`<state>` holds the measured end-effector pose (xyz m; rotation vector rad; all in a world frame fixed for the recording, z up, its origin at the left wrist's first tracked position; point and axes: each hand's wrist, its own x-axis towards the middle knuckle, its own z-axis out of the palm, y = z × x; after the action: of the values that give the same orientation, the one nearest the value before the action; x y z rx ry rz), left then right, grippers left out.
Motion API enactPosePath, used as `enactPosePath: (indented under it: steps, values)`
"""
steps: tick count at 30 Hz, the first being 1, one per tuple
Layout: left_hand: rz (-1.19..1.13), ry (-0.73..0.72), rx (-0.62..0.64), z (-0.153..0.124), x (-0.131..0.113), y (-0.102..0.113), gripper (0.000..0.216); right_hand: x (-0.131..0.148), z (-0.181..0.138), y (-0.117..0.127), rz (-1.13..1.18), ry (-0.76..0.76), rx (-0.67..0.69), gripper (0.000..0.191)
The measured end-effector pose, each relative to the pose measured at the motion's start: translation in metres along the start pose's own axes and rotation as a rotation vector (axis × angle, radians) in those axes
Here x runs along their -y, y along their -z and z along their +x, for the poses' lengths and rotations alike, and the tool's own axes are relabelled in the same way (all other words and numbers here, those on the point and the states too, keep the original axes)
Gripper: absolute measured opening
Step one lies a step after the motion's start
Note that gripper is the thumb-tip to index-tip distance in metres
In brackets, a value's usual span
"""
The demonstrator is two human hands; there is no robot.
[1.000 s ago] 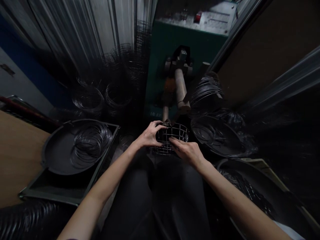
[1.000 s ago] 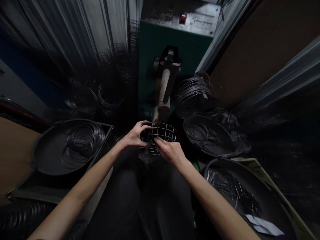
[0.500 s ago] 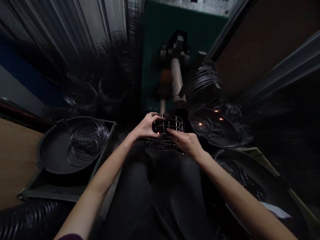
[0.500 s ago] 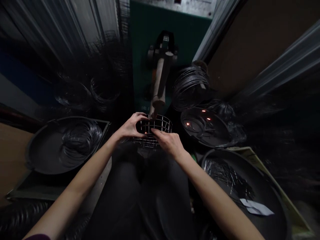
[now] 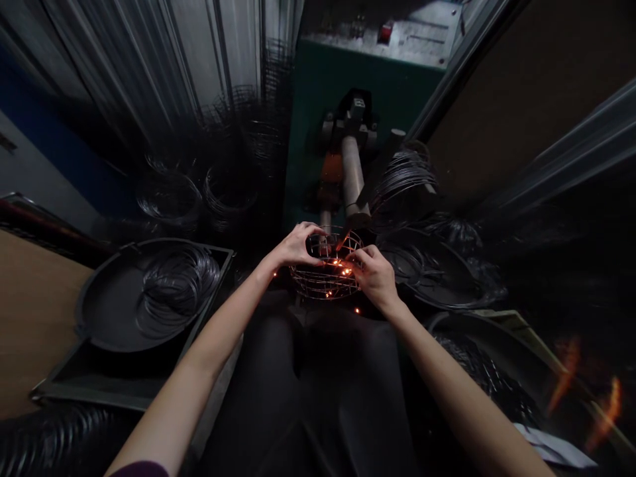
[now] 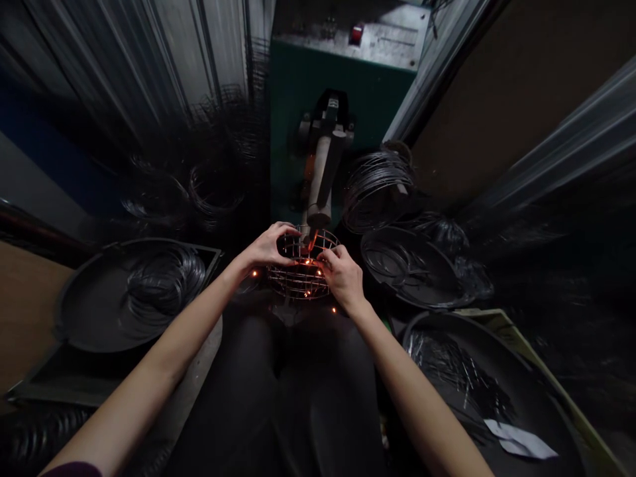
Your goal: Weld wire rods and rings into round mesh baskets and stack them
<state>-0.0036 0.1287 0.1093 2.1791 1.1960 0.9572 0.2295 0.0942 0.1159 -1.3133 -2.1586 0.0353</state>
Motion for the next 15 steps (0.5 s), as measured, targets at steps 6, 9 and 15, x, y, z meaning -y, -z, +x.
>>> enactPosePath:
  steps: [6, 9, 15]
  values:
    - [-0.008, 0.028, -0.003, 0.022, 0.009, 0.002, 0.068, -0.001, 0.027, -0.009, 0.01, -0.116, -0.003, 0.026]
    - [-0.048, 0.011, -0.036, 0.019, 0.012, 0.003, 0.079, -0.006, 0.012, 0.01, 0.074, -0.112, -0.036, 0.032]
    - [-0.311, 0.161, -0.085, -0.037, 0.046, -0.008, 0.12, -0.073, -0.141, 0.079, -0.118, -0.597, -0.089, 0.041]
